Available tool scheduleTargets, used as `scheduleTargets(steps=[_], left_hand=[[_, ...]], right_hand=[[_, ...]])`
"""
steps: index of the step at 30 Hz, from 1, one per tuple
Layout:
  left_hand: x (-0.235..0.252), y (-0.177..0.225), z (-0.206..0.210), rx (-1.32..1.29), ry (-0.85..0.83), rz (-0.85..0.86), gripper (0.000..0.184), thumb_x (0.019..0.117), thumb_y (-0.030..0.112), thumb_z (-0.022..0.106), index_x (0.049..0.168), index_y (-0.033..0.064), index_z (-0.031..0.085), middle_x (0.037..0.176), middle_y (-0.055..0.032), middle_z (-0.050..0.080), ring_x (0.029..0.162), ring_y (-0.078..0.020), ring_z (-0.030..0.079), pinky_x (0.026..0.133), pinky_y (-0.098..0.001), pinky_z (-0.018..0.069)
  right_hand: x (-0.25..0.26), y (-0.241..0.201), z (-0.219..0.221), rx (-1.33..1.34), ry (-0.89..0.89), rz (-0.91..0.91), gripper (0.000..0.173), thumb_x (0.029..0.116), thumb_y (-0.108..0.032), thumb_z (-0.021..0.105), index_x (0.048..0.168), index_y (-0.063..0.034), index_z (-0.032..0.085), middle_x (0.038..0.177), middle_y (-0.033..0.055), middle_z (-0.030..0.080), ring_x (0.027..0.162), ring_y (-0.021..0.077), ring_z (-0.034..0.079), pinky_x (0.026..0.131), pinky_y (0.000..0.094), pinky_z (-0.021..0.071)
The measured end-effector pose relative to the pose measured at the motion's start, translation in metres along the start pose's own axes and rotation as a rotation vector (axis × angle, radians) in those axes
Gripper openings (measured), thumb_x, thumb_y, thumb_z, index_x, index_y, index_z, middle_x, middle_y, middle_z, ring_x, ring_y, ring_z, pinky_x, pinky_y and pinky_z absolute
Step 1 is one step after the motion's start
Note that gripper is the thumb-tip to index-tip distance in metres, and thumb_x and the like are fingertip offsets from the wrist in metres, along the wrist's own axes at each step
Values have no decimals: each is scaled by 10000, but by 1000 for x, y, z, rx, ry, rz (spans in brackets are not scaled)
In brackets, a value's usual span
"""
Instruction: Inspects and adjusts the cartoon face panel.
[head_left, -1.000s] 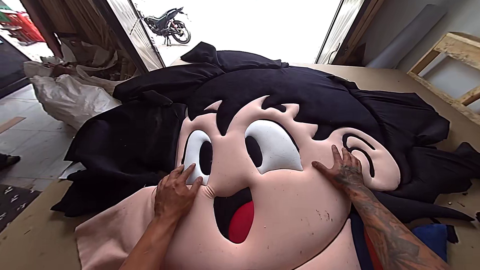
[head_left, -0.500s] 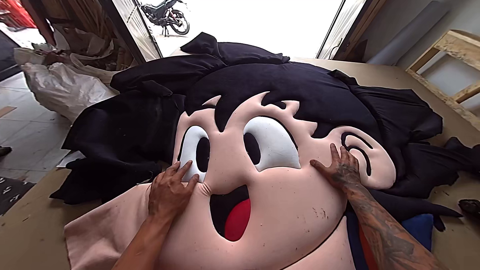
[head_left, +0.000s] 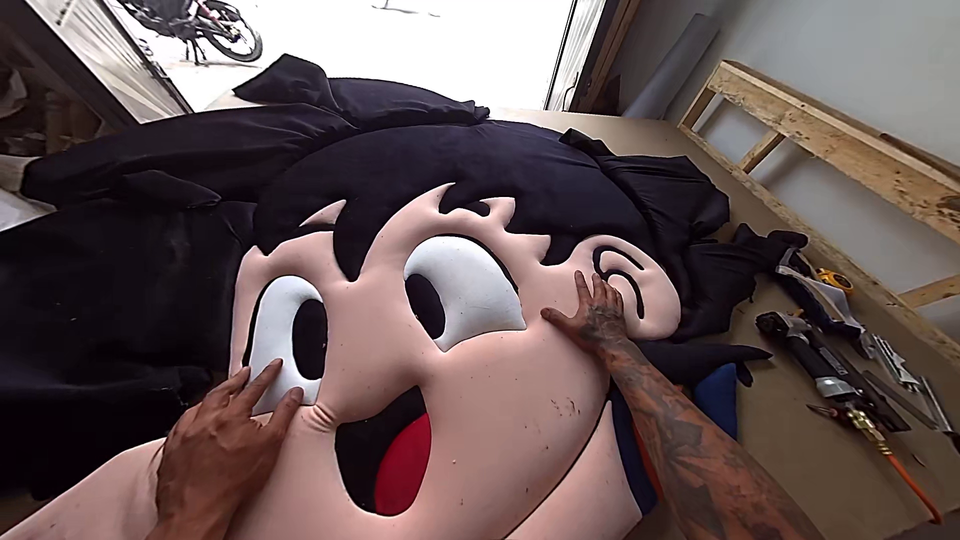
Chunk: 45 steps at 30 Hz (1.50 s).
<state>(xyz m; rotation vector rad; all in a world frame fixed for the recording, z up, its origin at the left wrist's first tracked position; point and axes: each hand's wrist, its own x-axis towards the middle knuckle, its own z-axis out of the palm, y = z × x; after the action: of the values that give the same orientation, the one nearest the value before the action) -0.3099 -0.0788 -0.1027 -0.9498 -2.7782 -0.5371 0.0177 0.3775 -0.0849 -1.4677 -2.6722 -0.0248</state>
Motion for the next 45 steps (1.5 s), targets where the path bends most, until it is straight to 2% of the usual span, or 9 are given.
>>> scheduleTargets(steps=[12,19,22,25,28,31,35,38,45], left_hand=[[-11,2,-6,28,0,-13,726,903,750,361,1378,297,674,1414,-124,633,1277,-374,602,1038,-597,445],[-15,12,-21,43,-109,-102,600,959,635,464,1404,278,649,1459,-127,595,1328,-350,562,1095,-589,411],[-22,16,-41,-85,-110,-65,692,938,675,540,1452,215,600,1504,-133,551,1376,-320,535,1132,-561,414],[-88,39,-97,-157,-166,170,819,903,697,590,1506,147,521,1594,-115,441,1459,-295,441,1186,-540,392],[-193,42,-122,-195,-225,436,823,829,779,613,1465,258,563,1564,-73,499,1489,-291,414,1230,-628,301],[-261,34,-117,-178,-366,463,889,754,782,693,1511,361,494,1622,-26,429,1543,-308,309,1234,-698,179],[-278,36,-102,-82,-357,462,990,690,744,740,1561,401,417,1674,-2,342,1566,-323,249,1212,-746,122],[-273,42,-101,-57,-379,464,1014,684,718,743,1577,396,390,1690,-35,306,1570,-368,216,1191,-766,101],[-269,50,-96,-17,-347,465,1087,629,839,691,1573,378,413,1683,-58,318,1557,-410,231,1178,-776,126]], right_hand=[[-12,1,5,8,-18,-8,1278,660,-1027,380,1608,-170,360,1611,228,376,1469,410,381,1208,592,257],[-20,4,-2,73,-57,-73,1294,685,-1018,359,1611,-114,332,1610,301,333,1459,514,350,1178,678,253],[-17,3,-5,91,-49,-74,1308,672,-1022,367,1606,-107,333,1600,320,330,1447,536,347,1160,700,258],[-19,2,-8,96,-61,-66,1309,674,-1020,366,1611,-107,320,1608,313,320,1456,535,333,1165,696,248],[-18,4,-11,91,-78,-61,1302,683,-1010,383,1615,-103,306,1606,322,315,1460,533,328,1162,706,248],[-19,3,-14,83,-101,-48,1313,686,-1007,383,1618,-88,290,1605,337,303,1468,537,313,1164,707,240],[-26,-6,-20,71,-106,-46,1247,749,-963,385,1609,-64,302,1616,333,286,1487,527,287,1184,700,216],[-56,-22,-32,115,-20,-243,1025,884,-813,451,1555,-40,408,1619,304,312,1504,499,283,1207,676,222],[-133,-125,-38,288,20,-657,907,837,-819,539,1475,-175,558,1608,149,417,1522,333,332,1236,551,288]])
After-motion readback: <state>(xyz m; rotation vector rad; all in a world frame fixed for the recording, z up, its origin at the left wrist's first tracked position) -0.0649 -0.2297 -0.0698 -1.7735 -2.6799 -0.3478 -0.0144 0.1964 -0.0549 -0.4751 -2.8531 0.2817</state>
